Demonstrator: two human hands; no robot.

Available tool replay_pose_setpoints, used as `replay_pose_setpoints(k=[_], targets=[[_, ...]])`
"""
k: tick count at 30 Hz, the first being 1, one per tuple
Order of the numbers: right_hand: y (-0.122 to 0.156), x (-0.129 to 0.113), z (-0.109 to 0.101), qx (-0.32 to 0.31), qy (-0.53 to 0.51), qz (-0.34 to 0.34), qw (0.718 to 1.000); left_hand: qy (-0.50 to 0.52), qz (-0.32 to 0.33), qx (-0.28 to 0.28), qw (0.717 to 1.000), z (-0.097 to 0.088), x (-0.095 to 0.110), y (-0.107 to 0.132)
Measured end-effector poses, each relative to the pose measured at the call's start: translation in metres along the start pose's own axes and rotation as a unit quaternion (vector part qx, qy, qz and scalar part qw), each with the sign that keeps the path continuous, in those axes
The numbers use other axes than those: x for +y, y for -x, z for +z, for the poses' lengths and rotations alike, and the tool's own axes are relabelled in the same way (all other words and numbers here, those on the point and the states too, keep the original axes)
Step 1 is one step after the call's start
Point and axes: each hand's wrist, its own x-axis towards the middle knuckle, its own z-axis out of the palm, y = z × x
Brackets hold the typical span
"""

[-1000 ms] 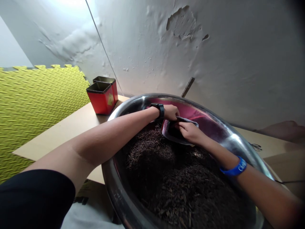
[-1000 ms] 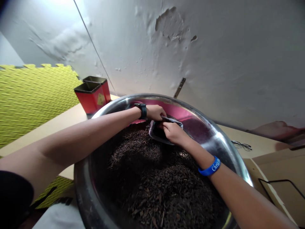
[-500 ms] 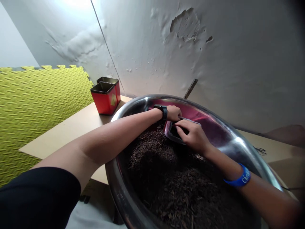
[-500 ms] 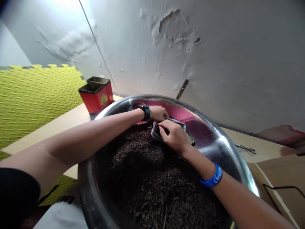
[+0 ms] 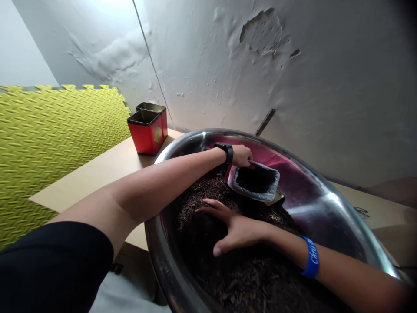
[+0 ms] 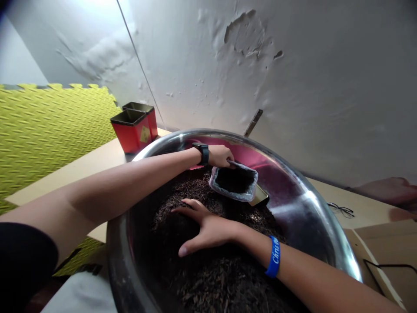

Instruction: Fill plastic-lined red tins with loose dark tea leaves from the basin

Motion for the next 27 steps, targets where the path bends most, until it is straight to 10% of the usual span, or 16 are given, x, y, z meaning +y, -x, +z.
replay_pose_setpoints(k=[27], targets=[[-0.0056,-0.003,-0.0028,0.107,0.044,-0.116,0.986,0.022,-0.009,-0.02,1.0,-0.0038,0.0014,0.004]])
